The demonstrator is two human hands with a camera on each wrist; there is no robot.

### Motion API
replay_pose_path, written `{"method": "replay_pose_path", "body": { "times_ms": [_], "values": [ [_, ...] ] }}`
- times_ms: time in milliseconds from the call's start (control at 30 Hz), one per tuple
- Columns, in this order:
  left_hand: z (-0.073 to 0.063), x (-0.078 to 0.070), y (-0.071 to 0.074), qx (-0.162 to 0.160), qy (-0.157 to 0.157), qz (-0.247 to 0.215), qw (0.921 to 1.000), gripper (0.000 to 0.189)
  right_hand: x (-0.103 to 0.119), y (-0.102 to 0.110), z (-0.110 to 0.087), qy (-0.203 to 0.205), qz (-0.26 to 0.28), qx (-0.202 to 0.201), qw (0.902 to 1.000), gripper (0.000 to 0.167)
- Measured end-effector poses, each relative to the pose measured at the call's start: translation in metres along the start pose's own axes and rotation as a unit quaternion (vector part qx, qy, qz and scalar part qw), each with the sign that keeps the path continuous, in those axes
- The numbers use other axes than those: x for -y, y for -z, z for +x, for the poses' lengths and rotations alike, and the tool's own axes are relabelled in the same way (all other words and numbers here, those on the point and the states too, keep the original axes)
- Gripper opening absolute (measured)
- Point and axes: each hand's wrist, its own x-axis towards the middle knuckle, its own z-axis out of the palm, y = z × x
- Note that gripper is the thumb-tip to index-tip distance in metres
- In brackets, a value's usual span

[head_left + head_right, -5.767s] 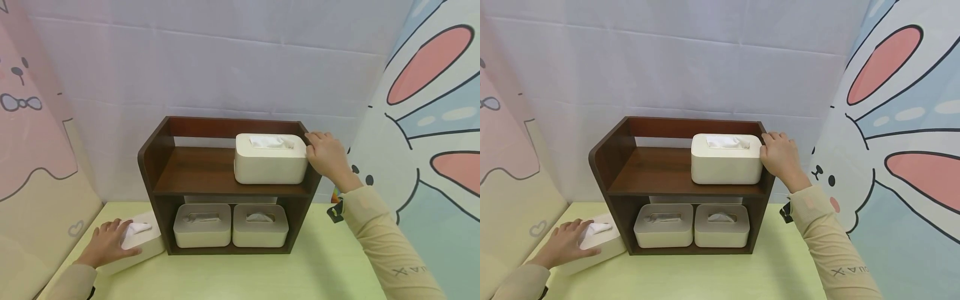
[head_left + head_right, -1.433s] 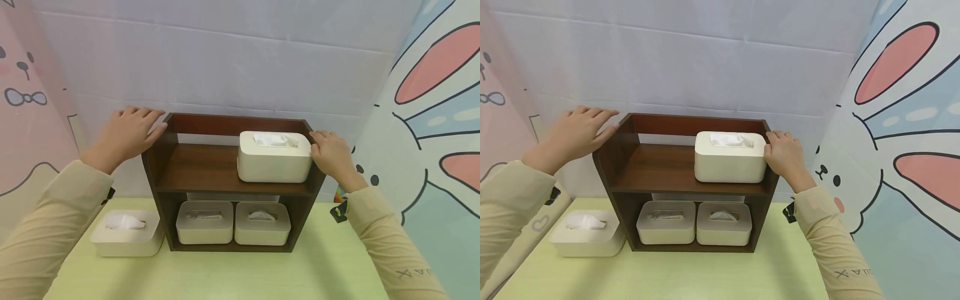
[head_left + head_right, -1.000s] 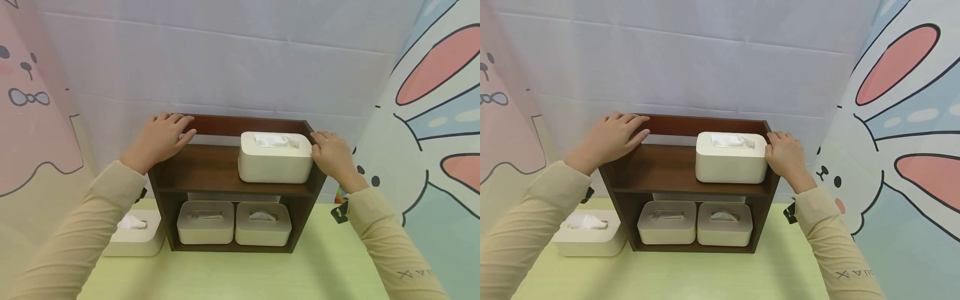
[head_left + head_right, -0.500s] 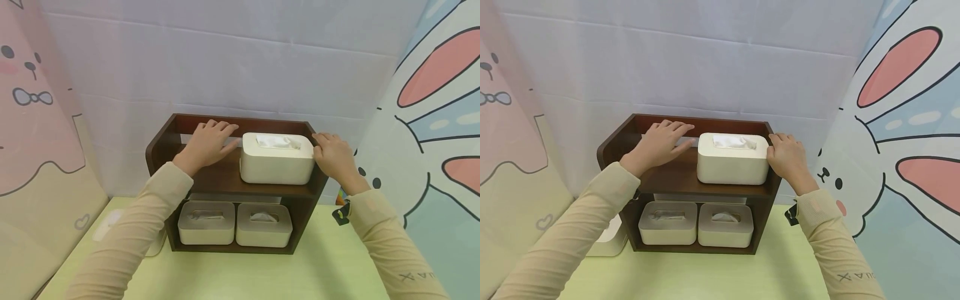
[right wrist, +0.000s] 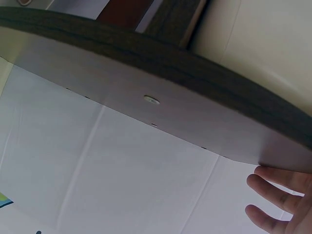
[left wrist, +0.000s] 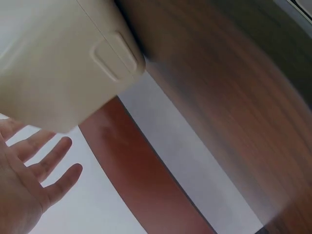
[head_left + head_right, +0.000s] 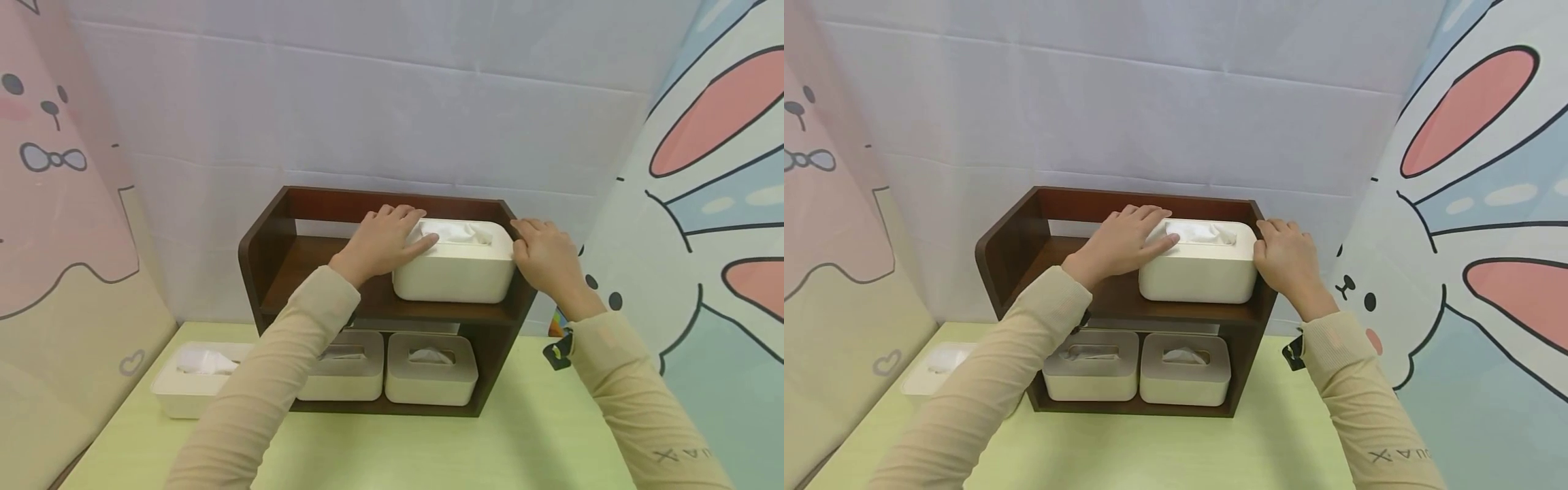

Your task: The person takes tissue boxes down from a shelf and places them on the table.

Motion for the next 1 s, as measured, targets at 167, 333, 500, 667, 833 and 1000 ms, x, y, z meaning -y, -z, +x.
{"method": "replay_pose_path", "body": {
  "times_ms": [167, 333, 500, 667, 833, 1000],
  "values": [
    [0.006, -0.010, -0.001, 0.032, -0.002, -0.009, 0.9994, 0.072, 0.000, 0.000, 0.000, -0.001, -0.001, 0.001, 1.0000, 0.043],
    [0.010, -0.017, -0.003, 0.061, -0.004, -0.029, 0.9977, 0.077, 0.000, -0.001, 0.000, 0.000, 0.000, 0.000, 1.0000, 0.043],
    [0.014, -0.021, -0.005, 0.077, -0.002, -0.039, 0.9962, 0.084, 0.000, -0.002, 0.000, -0.001, 0.002, -0.001, 1.0000, 0.043],
    [0.016, -0.021, -0.005, 0.100, 0.002, -0.062, 0.9931, 0.086, 0.001, -0.001, -0.001, 0.002, 0.003, -0.002, 1.0000, 0.043],
    [0.015, -0.021, -0.002, 0.109, -0.006, -0.066, 0.9919, 0.089, 0.000, -0.001, -0.001, 0.000, 0.002, 0.003, 1.0000, 0.043],
    [0.013, -0.022, 0.000, 0.107, -0.009, -0.054, 0.9928, 0.091, 0.000, -0.001, -0.001, 0.000, 0.004, 0.002, 1.0000, 0.043]
  ]
}}
